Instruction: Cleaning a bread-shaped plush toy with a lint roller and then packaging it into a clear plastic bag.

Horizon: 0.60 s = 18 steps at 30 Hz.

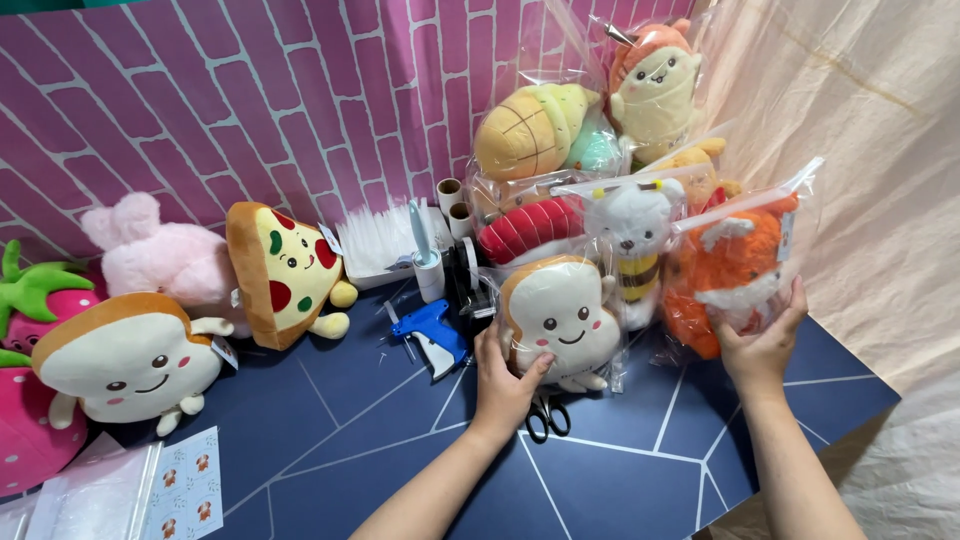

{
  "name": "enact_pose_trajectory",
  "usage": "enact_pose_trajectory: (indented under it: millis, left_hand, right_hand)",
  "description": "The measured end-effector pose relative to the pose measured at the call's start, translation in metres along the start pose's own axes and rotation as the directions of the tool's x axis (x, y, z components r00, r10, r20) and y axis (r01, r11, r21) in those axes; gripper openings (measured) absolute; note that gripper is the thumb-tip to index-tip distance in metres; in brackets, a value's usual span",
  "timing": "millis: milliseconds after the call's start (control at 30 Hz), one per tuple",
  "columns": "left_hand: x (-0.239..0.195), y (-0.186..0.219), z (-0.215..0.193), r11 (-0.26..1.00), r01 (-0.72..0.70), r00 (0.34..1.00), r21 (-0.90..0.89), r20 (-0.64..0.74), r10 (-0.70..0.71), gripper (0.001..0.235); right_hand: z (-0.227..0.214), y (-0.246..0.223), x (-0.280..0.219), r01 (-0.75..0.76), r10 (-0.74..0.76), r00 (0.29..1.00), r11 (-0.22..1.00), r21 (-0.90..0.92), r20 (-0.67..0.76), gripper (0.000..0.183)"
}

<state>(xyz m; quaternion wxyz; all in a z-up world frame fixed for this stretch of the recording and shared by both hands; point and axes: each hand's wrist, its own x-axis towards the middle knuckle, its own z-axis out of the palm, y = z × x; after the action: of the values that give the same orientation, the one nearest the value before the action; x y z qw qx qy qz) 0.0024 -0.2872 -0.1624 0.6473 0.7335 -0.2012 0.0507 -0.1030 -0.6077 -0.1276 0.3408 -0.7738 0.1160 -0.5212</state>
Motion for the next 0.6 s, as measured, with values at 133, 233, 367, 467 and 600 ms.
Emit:
enact_pose_trajectory:
  millis: [133, 233, 367, 467, 600]
  left_hand:
    - [0.003, 0.001, -0.005, 0.996, 0.076, 0.996, 0.036, 0.054, -0.078, 0.094]
    - [0.005, 0.006, -0.011, 0.99, 0.117, 0.988, 0.082, 0.087, -0.124, 0.098]
    - [0.007, 0.008, -0.015, 0.988, 0.138, 0.984, 0.075, 0.107, -0.145, 0.096]
    - [0.007, 0.01, -0.015, 0.988, 0.136, 0.985, 0.076, 0.097, -0.143, 0.095]
    - [0.006, 0.019, -0.017, 0.98, 0.179, 0.976, 0.089, 0.11, -0.189, 0.096]
  right_hand:
    - [-0.005, -0.027, 0.001, -0.294, 0.295, 0.954, 0.955, -0.034, 0.047, 0.114]
    - [-0.01, -0.021, -0.001, -0.274, 0.278, 0.958, 0.959, -0.069, 0.065, 0.123]
    - [-0.018, -0.003, -0.004, -0.166, 0.171, 0.984, 0.983, -0.078, 0.057, 0.12]
    - [-0.022, -0.001, -0.005, -0.069, 0.073, 0.997, 0.986, -0.151, 0.02, 0.113]
    - [-0.024, -0.01, -0.01, 0.119, -0.14, 0.985, 0.975, -0.187, -0.104, 0.095]
